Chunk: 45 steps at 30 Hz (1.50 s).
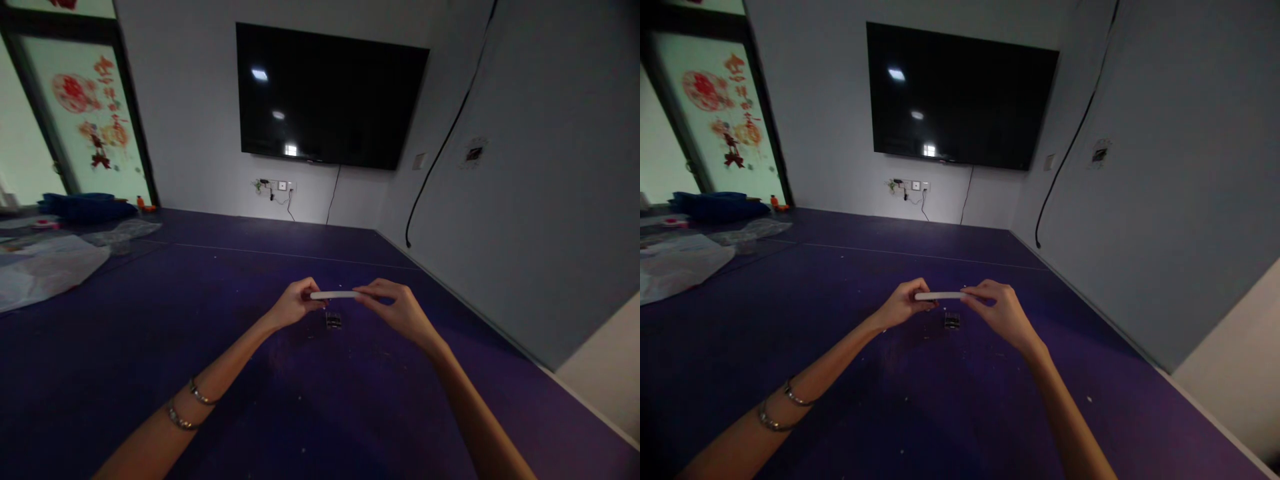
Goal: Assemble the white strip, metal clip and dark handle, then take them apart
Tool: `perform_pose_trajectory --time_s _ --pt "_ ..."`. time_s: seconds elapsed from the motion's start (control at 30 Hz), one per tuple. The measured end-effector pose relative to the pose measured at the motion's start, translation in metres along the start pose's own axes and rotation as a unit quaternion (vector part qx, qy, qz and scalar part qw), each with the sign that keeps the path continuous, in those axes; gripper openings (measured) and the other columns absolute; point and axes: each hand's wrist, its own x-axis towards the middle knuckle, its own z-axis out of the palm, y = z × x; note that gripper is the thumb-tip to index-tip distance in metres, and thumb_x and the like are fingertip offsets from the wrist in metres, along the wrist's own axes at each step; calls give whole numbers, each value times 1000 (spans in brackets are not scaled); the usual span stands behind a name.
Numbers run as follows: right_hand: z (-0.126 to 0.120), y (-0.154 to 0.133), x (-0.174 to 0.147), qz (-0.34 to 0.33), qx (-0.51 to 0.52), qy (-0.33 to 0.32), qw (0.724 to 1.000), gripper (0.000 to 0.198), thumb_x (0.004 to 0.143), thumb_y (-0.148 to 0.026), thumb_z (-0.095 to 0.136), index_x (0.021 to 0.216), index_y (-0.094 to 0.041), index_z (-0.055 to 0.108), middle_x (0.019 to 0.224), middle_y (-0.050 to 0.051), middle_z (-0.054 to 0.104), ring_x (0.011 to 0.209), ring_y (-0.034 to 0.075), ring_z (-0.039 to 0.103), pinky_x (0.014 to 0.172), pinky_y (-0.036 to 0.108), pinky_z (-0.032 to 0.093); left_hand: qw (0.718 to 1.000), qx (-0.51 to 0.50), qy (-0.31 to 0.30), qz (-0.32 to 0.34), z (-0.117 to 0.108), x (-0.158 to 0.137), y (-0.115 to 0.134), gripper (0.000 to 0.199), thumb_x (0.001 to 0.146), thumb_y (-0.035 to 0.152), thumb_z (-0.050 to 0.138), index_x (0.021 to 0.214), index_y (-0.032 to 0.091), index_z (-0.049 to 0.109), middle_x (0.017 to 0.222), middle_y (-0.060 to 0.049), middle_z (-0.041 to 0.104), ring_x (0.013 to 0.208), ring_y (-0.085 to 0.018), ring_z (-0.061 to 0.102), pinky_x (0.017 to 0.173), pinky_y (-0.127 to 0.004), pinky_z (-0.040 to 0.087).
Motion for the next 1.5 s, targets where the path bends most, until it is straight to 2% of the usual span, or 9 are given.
perform_pose_trajectory --time_s 0.2,0.37,0.57,0.77,0.97,1.13,1.3,1.5 --pt "-4 3 0 7 -22 28 999 23 80 -38 56 90 -24 71 81 5 68 72 17 61 66 30 47 1000 -11 3 1 1 -1 -4 28 62 18 72 67 15 44 67 2 60 68 -12 60 66 -26 45" --pt "-4 -2 -1 -7 -13 3 1000 23 80 -37 57 92 -24 71 82 5 68 73 17 61 68 30 48 1000 -14 -10 2 0 -1 -5 26 63 19 71 70 15 46 70 0 62 70 -12 60 66 -26 45" --pt "-11 4 -1 17 -26 25 999 22 79 -38 57 89 -24 71 80 5 67 72 17 61 67 31 46 1000 17 0 11 0 -1 -8 27 64 21 71 70 15 45 70 1 61 70 -13 60 65 -26 46" --pt "-9 1 -1 11 -6 -16 1000 23 79 -38 57 91 -25 71 81 5 67 73 17 60 68 30 47 1000 4 -10 5 0 -1 -6 25 64 19 70 71 15 47 70 1 62 68 -12 60 64 -25 45" --pt "-10 10 -1 34 -5 3 999 25 80 -40 56 90 -23 71 81 5 67 73 17 60 68 31 46 1000 5 10 8 1 -1 -3 25 62 17 71 68 15 47 69 1 60 68 -11 59 66 -25 45" --pt "-10 8 -1 29 13 -28 999 24 78 -40 58 90 -25 71 82 4 67 74 17 60 68 30 46 1000 8 4 3 1 -2 0 23 63 17 71 70 14 49 68 1 61 65 -11 59 62 -24 44" --pt "-11 11 -1 39 12 -6 999 24 79 -40 57 90 -24 71 82 5 68 75 17 60 69 30 46 1000 6 4 8 1 -2 -1 24 62 18 71 69 14 49 70 0 62 68 -12 60 65 -25 45" --pt "-7 10 -1 32 29 -36 998 26 79 -41 57 92 -24 71 84 5 67 77 17 61 70 30 47 1000 2 -3 4 3 -3 0 24 62 16 71 70 14 48 70 0 62 67 -11 59 65 -25 45"
